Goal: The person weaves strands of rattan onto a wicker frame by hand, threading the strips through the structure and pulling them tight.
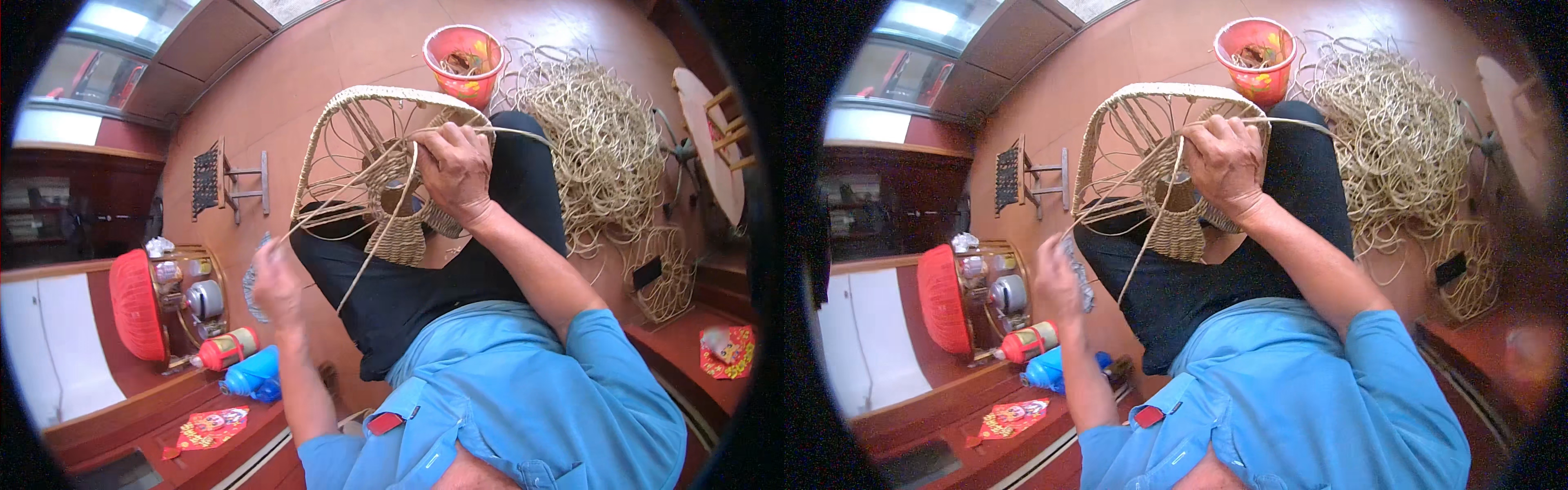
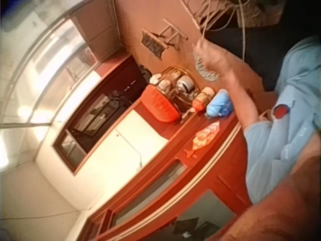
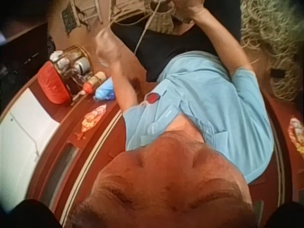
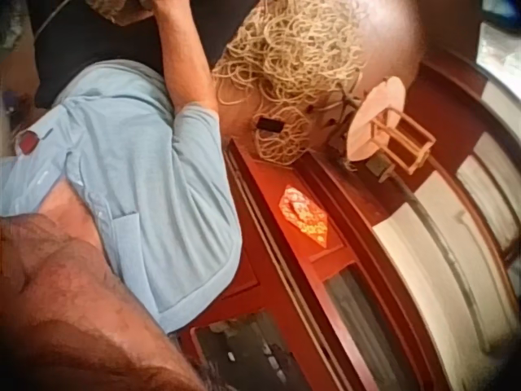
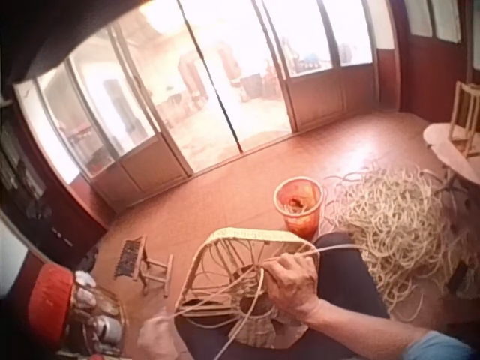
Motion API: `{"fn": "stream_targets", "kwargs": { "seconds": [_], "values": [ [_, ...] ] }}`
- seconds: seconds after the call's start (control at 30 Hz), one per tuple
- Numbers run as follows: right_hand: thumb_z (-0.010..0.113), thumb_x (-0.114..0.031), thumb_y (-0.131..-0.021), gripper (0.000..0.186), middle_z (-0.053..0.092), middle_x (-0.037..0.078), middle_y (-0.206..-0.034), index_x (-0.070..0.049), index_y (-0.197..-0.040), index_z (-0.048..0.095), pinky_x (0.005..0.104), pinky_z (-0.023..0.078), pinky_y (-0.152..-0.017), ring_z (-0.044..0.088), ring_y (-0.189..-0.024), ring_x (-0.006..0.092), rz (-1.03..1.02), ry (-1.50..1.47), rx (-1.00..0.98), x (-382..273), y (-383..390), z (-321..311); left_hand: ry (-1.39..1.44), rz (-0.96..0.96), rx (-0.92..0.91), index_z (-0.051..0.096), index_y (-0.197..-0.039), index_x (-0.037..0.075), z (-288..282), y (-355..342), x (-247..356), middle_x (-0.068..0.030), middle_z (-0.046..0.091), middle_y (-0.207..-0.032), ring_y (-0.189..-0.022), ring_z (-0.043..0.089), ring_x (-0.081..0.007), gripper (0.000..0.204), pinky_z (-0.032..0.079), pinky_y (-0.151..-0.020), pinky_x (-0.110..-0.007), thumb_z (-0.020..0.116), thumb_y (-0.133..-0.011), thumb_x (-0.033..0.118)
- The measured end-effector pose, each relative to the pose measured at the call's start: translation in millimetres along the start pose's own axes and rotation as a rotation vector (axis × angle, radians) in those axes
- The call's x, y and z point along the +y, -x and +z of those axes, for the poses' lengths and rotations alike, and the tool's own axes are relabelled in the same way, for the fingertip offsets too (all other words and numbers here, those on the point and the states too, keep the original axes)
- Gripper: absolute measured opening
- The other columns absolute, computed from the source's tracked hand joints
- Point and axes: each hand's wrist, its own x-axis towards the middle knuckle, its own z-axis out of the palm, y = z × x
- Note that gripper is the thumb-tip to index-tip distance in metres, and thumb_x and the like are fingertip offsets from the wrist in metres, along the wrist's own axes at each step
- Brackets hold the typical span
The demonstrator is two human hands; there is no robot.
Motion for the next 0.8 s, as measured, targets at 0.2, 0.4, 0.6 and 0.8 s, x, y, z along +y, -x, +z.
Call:
{"fn": "stream_targets", "kwargs": {
  "seconds": [0.2, 0.4, 0.6, 0.8],
  "values": [
    [0.076, -0.019, -0.092, 0.01, 0.065, -0.001, -0.087, -0.02, -0.101, 0.08, 0.0411, 0.044, -0.078, 0.063, -0.085, 0.0232, 0.051, 0.004, -0.052, -2, -1, 2, -1.063, -1.0, -0.212, 0.072, -0.132, 0.006, -220, 91, -226, -0.0277, 0.077, -0.121, -0.109, 0.076, -0.0475, 0.049, 0.06, -0.09, -0.06, 0.059, -0.105, 0.043],
    [0.075, -0.021, -0.092, 0.007, 0.066, 0.0, -0.087, -0.02, -0.098, 0.078, 0.0418, 0.043, -0.077, 0.063, -0.085, 0.0232, 0.063, 0.028, -0.077, -1, -2, 6, -0.849, -0.699, -0.661, 0.074, -0.129, 0.004, -187, 111, -228, -0.0244, 0.075, -0.131, -0.12, 0.071, -0.0483, 0.04, 0.055, -0.103, -0.056, 0.054, -0.107, 0.031],
    [0.075, -0.022, -0.093, 0.006, 0.067, 0.001, -0.089, -0.018, -0.096, 0.076, 0.0431, 0.042, -0.077, 0.063, -0.086, 0.025, 0.031, -0.006, -0.069, -2, -4, 9, -0.015, -0.063, -0.242, 0.069, -0.132, 0.0, 4, 38, 20, -0.0153, 0.072, -0.114, -0.109, 0.068, -0.0264, 0.036, 0.054, -0.097, -0.038, 0.074, -0.102, 0.019],
    [0.076, -0.022, -0.092, 0.007, 0.066, 0.001, -0.087, -0.018, -0.094, 0.071, 0.0438, 0.042, -0.076, 0.064, -0.084, 0.0264, 0.103, -0.025, -0.069, -7, -5, 7, 0.028, -0.06, -0.366, 0.069, -0.13, 0.009, 29, 15, 108, -0.0146, 0.077, -0.101, -0.093, 0.072, -0.0347, 0.029, 0.053, -0.092, -0.048, 0.071, -0.102, 0.012]
  ]
}}
